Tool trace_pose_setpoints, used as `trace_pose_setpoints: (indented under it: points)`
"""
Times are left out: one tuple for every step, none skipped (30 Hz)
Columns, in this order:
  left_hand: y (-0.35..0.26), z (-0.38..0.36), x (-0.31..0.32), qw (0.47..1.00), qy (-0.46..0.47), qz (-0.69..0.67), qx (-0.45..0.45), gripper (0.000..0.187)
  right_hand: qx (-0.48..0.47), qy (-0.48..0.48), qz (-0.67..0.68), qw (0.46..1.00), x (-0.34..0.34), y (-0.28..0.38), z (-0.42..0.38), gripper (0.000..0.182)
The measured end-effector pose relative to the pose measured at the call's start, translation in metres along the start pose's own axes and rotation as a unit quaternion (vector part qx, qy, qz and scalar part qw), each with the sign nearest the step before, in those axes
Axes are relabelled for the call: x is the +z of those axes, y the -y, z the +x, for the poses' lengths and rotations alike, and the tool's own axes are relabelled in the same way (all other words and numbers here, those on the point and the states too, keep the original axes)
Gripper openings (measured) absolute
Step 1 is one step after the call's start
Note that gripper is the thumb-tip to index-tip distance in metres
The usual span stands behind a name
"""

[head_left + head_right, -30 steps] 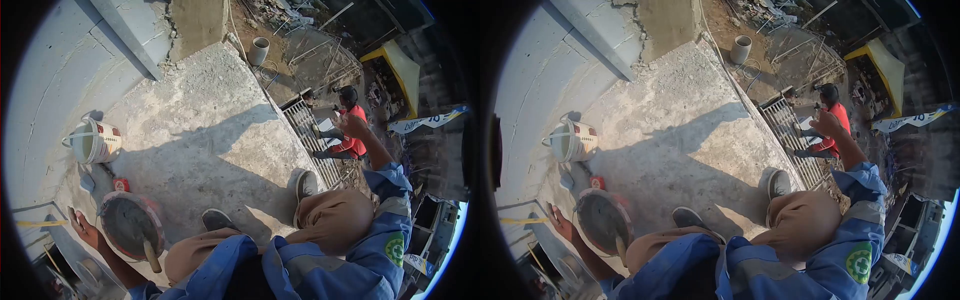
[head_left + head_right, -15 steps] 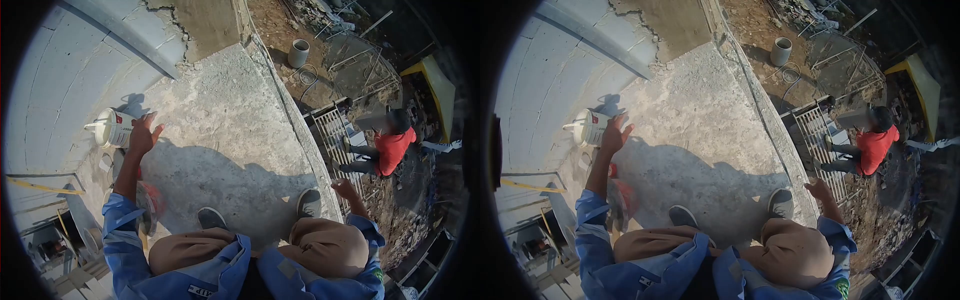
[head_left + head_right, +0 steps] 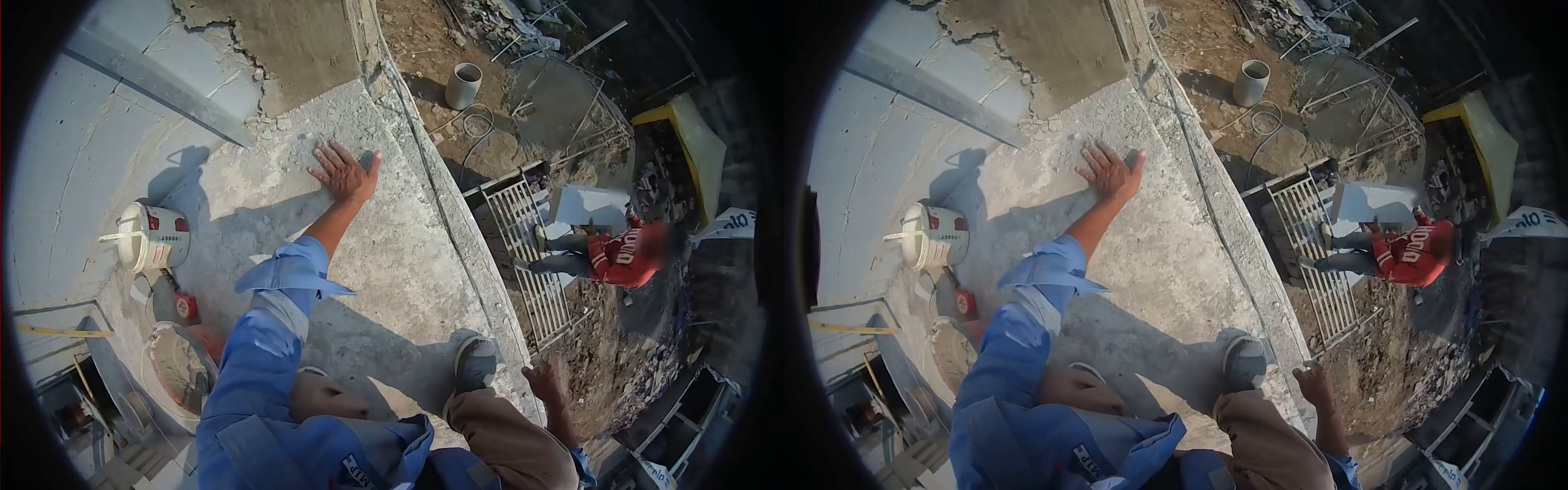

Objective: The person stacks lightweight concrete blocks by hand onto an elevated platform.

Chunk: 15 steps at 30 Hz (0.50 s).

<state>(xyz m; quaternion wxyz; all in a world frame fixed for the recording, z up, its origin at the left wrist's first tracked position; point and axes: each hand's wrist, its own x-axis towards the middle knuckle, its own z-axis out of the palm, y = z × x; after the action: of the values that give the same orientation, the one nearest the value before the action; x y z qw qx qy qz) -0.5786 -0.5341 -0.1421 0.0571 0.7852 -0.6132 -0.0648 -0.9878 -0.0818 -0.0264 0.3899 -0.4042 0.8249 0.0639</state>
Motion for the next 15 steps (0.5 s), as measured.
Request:
trace_pose_setpoints:
  points:
    - [-0.019, 0.009, -0.001, 1.0, 0.001, 0.007, 0.002, 0.102, -0.02, -0.012, 0.003, 1.0, 0.02, -0.029, -0.004, 0.045]
    - [-0.04, 0.026, -0.003, 1.0, -0.004, 0.008, 0.009, 0.098, -0.04, -0.035, 0.008, 0.999, 0.039, -0.058, 0.001, 0.045]
    - [-0.052, 0.05, 0.001, 1.0, -0.01, -0.002, 0.015, 0.098, 0.006, 0.006, 0.07, 0.998, 0.047, -0.065, 0.002, 0.043]
    - [-0.052, 0.068, 0.016, 0.988, -0.035, -0.113, 0.1, 0.093, 0.017, 0.013, 0.093, 0.995, 0.051, -0.061, -0.001, 0.042]
    - [-0.049, 0.077, 0.027, 0.957, -0.057, -0.22, 0.182, 0.087, 0.006, 0.009, 0.096, 0.995, 0.056, -0.059, -0.004, 0.043]
    - [-0.049, 0.08, 0.02, 0.932, -0.082, -0.27, 0.226, 0.081, -0.002, 0.005, 0.104, 0.995, 0.061, -0.053, -0.007, 0.044]
    - [-0.047, 0.076, 0.009, 0.933, -0.105, -0.25, 0.239, 0.077, -0.007, 0.016, 0.091, 0.996, 0.056, -0.034, -0.013, 0.046]
    - [-0.042, 0.066, 0.0, 0.931, -0.124, -0.231, 0.254, 0.074, -0.007, 0.027, 0.08, 0.996, 0.045, -0.018, -0.018, 0.047]
    - [-0.032, 0.052, -0.005, 0.942, -0.106, -0.134, 0.29, 0.071, 0.009, 0.047, 0.067, 0.997, 0.037, -0.009, -0.02, 0.049]
    - [-0.015, 0.046, -0.01, 0.94, -0.095, -0.035, 0.327, 0.068, 0.021, 0.066, 0.057, 0.996, 0.031, -0.002, -0.016, 0.05]
    - [0.006, 0.053, -0.011, 0.931, 0.011, 0.059, 0.359, 0.064, 0.002, 0.047, 0.075, 0.996, 0.036, -0.017, -0.005, 0.051]
    - [0.011, 0.053, -0.028, 0.962, 0.006, 0.088, 0.259, 0.071, -0.016, 0.01, 0.089, 0.996, 0.03, -0.022, 0.003, 0.051]
    - [0.031, 0.078, -0.013, 0.993, -0.03, 0.061, 0.092, 0.08, -0.001, -0.008, 0.065, 0.998, 0.014, -0.018, 0.009, 0.05]
    - [0.033, 0.089, -0.028, 0.996, -0.018, 0.059, -0.056, 0.088, -0.006, -0.06, 0.112, 0.992, 0.01, -0.03, 0.016, 0.047]
    - [0.059, 0.11, -0.012, 0.996, -0.065, 0.053, -0.043, 0.089, -0.005, -0.077, 0.183, 0.98, 0.016, -0.066, 0.035, 0.045]
